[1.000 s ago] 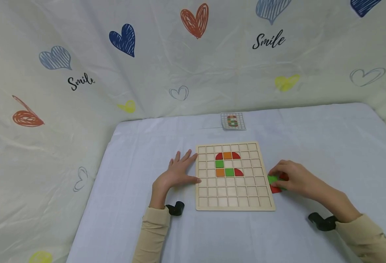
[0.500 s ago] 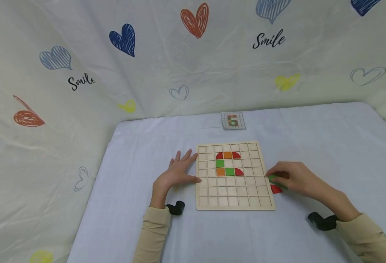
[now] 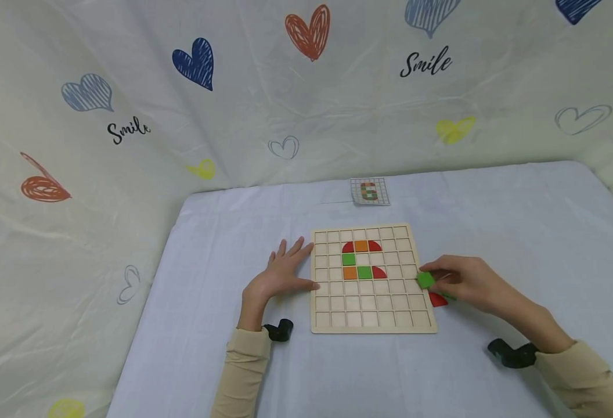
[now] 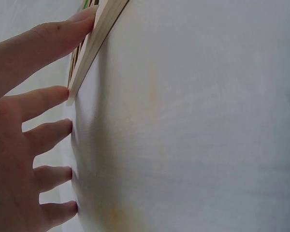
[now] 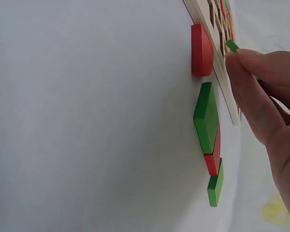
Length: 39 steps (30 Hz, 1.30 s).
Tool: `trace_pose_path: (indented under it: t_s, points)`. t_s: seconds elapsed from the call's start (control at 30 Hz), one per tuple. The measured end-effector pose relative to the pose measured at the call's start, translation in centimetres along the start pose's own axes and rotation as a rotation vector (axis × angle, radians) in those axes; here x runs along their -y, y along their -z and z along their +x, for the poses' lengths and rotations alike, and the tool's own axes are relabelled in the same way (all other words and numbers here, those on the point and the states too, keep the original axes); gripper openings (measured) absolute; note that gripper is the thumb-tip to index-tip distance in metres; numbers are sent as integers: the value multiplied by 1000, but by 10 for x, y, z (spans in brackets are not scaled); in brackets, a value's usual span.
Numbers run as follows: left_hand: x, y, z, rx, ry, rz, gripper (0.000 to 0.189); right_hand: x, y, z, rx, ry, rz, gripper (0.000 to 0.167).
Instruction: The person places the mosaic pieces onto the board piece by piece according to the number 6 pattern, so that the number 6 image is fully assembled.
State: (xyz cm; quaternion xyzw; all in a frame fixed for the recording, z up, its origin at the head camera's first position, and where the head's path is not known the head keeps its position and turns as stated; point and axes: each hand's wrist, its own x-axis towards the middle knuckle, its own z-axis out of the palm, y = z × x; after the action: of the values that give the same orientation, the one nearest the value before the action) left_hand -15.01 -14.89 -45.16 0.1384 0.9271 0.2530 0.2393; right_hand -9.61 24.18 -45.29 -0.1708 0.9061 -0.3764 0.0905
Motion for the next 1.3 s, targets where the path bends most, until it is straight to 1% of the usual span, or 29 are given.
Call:
trace_pose_path:
  t_s: [0.23,0.3,0.37,0.6,0.73,1.07,1.3]
  points:
    - [1,0,-1,-2,-1,-7,95,5,-4,3,5,-4,-4,31]
    - [1,0,0,-1,-1,-5,95,6,-5,4,3,7,2,30]
    - [1,0,0,0,-2,-5,95,7,-7,5,-2,20,-2,30]
    - [1,1,-3,2,0,-13,95,11,-14,11,-36,107,-34,29]
    - [1,0,-3,-2,3,-16,95,16,-18,15,-19,119,-28,30]
    - [0,1,-1,3,4,-20,94,25,-29,26,19,129,-63,29]
    - [0,1,-1,2,6,-24,94,30,-38,35,23,147,-84,29]
